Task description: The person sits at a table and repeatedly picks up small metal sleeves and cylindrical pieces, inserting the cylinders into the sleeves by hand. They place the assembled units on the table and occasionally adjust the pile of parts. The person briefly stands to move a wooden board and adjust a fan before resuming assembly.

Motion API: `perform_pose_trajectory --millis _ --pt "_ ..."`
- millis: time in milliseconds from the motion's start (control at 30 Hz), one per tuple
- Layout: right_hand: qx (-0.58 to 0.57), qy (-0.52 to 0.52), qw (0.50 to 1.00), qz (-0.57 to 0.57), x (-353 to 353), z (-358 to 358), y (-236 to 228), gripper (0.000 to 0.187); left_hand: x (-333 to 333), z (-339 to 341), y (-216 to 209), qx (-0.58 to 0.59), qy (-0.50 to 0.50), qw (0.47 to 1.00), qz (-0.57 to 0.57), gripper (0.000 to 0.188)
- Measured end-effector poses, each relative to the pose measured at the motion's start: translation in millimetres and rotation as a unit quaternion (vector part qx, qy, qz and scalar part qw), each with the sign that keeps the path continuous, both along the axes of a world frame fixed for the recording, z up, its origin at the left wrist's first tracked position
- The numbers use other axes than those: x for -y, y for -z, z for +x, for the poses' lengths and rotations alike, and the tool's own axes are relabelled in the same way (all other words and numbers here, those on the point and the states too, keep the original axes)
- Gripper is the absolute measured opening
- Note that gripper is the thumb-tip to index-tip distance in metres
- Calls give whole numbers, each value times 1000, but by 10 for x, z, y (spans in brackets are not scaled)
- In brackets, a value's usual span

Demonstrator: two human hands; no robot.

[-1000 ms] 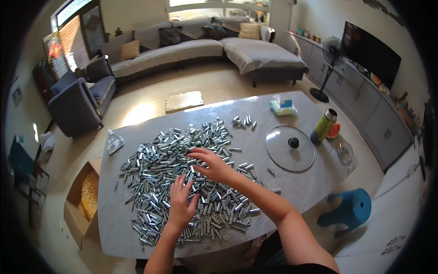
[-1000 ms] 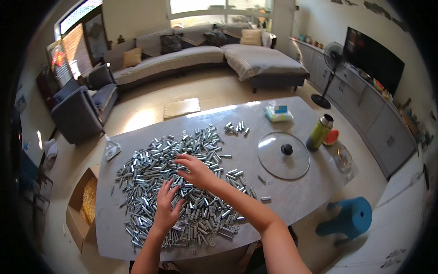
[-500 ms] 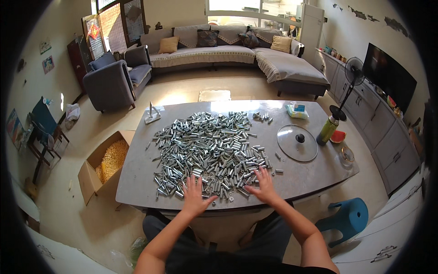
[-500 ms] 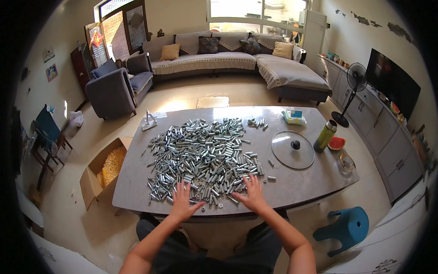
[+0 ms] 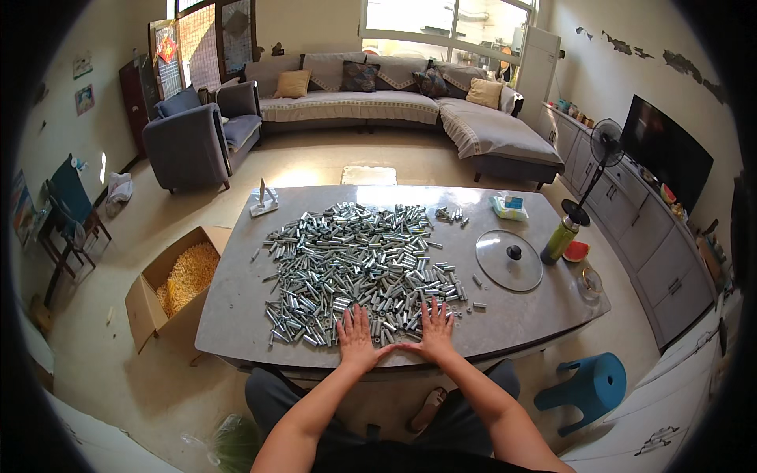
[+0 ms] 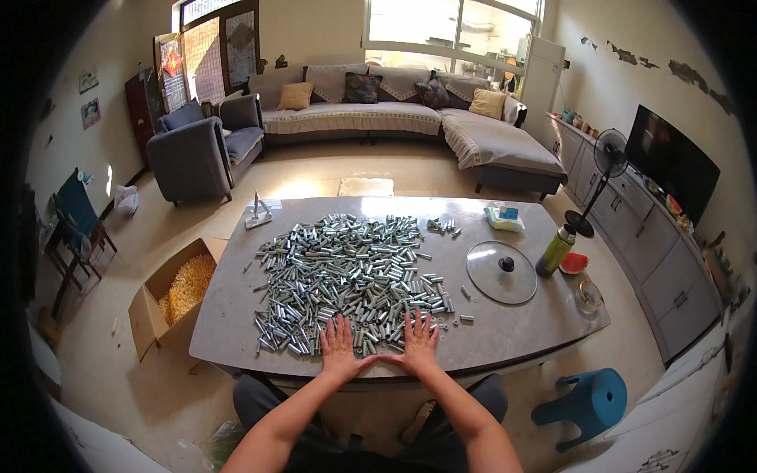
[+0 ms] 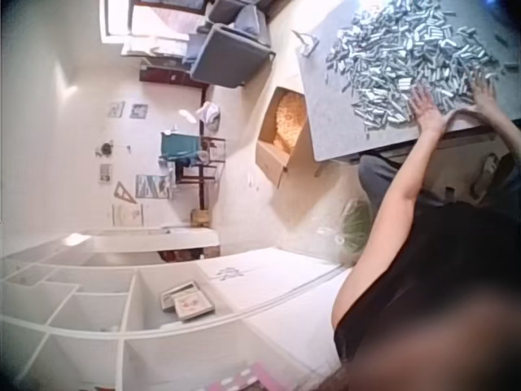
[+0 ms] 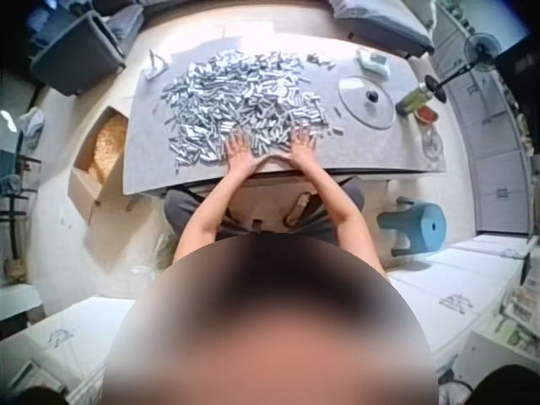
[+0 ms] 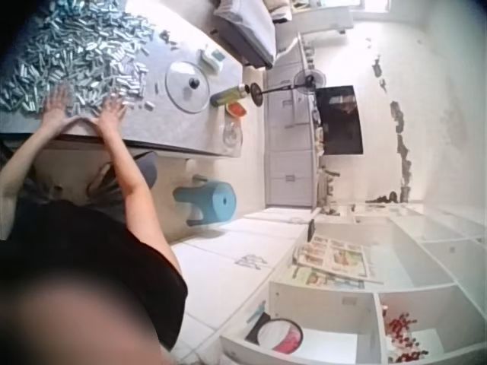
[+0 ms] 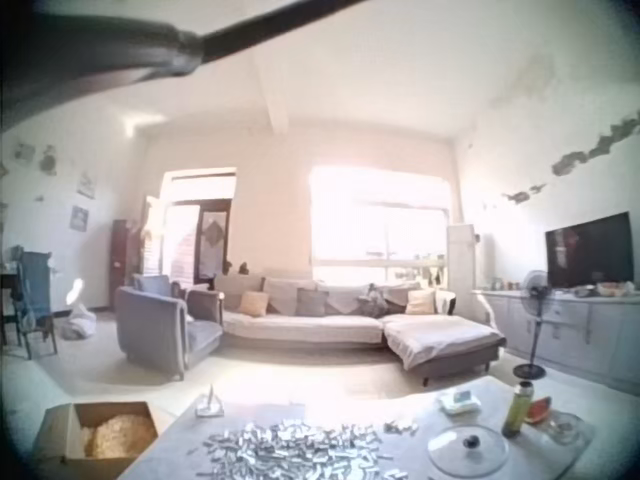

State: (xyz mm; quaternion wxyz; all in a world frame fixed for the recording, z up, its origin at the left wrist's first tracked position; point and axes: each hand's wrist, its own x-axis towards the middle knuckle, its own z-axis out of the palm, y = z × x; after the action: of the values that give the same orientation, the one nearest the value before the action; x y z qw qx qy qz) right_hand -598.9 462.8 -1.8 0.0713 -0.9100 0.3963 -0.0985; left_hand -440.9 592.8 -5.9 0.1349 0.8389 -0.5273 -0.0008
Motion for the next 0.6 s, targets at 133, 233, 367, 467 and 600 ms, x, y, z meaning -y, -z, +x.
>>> perform_pose_trajectory --millis 133,233,367,467,600 --pt "29 -6 1000 -7 103 61 8 126 146 78 30 41 0 999 -17 117" --pt "46 -10 999 -12 133 103 -12 123 218 125 23 32 1 999 -9 118" --pt "59 -10 998 -13 202 152 9 121 332 185 71 28 -2 1000 -1 121" --pt "63 -17 998 -11 289 194 -42 119 413 235 76 26 -1 1000 -1 120" --pt "85 -27 996 -11 376 235 -65 118 512 280 24 34 -5 999 2 119"
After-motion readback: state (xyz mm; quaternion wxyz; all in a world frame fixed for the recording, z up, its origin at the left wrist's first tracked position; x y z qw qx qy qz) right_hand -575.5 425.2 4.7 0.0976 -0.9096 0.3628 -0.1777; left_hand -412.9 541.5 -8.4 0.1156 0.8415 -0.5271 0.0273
